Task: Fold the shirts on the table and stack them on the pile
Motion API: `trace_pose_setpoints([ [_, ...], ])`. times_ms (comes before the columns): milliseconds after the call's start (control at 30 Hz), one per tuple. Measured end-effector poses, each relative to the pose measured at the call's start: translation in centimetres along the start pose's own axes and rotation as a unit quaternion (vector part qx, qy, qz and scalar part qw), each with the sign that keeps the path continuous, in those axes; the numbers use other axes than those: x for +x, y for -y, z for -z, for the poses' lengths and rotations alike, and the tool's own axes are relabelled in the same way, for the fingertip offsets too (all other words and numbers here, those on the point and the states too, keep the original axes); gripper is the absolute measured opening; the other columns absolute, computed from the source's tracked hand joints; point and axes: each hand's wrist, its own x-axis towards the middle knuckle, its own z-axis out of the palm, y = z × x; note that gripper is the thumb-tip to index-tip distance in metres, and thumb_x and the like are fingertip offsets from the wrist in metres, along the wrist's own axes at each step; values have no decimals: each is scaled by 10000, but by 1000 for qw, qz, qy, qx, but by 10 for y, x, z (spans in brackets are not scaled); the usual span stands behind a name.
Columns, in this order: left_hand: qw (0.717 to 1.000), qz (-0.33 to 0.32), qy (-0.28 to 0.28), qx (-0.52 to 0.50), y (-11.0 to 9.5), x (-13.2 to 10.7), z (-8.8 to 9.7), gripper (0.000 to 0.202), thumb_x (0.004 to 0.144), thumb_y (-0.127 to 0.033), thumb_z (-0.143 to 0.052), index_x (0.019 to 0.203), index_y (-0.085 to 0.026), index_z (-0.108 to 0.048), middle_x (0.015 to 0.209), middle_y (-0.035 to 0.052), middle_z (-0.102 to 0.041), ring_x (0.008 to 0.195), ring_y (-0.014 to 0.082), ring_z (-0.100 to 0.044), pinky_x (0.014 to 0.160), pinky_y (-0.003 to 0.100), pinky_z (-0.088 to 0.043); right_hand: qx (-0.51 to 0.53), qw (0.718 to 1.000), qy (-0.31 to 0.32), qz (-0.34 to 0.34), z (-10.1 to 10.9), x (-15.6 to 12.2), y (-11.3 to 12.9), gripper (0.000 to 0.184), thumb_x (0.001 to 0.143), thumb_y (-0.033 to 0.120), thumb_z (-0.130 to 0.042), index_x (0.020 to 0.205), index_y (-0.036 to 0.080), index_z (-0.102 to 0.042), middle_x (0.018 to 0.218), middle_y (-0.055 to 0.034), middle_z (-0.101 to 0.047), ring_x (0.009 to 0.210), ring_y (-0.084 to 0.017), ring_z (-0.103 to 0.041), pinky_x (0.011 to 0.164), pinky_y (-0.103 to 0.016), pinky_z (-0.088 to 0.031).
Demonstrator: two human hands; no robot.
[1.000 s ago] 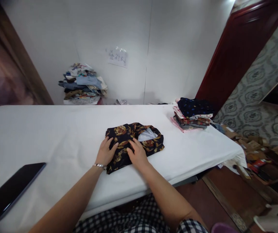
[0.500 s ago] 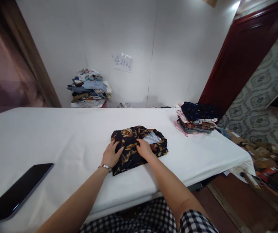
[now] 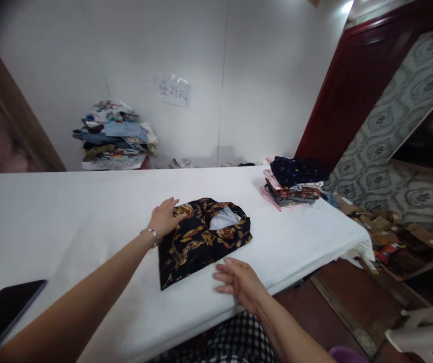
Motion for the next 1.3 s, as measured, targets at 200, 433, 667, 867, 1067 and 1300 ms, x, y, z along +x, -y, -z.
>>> trace_pose_setpoints([
  [200,991,-22,130,2,-12,70,-29,695,693,-458,-672,1317,-211,-490,1467,144,-417,1341,316,-384,1087,444,-314,106,994,31,-19,-22,18,-5,385,645,366,-839,867,140,-619,936,-82,-707,899,-224,-678,783,-374,-565],
  [433,978,11,204,-49,-22,100,-45,644,542,-368,-756,1134,-157,-617,1180,172,-654,1056,313,-624,884,376,-488,162,986,28,-13,-51,57,-11,297,703,287,-791,919,125,-667,849,-44,-714,638,-105,-614,598,-219,-507],
  [667,949,76,244,-183,-24,98,-11,273,484,-363,-776,656,-169,-689,696,121,-722,686,315,-679,633,411,-542,82,996,17,28,-59,72,-6,209,667,183,-726,867,153,-672,909,-72,-732,722,-163,-655,593,-246,-497],
  [867,906,31,103,-408,-15,92,67,574,634,-478,-708,1125,-187,-656,1014,93,-730,876,252,-689,765,370,-568,-12,978,62,197,-61,82,82,323,657,200,-651,978,178,-676,1078,-78,-715,1046,-245,-638,946,-397,-477],
  [1067,880,-38,-160,-445,-12,22,113,875,598,-414,-771,1384,-227,-435,1260,63,-623,1132,253,-592,999,397,-475,-126,906,38,402,-63,92,153,322,601,214,-666,921,179,-686,941,-4,-735,1000,-244,-638,965,-416,-455],
  [1300,955,75,34,-284,38,-135,21,863,644,-392,-701,1429,-255,-369,1320,39,-594,1203,271,-559,1029,384,-460,-366,882,87,283,-3,78,41,336,656,193,-597,964,205,-731,1031,-24,-730,1039,-308,-629,982,-471,-449],
])
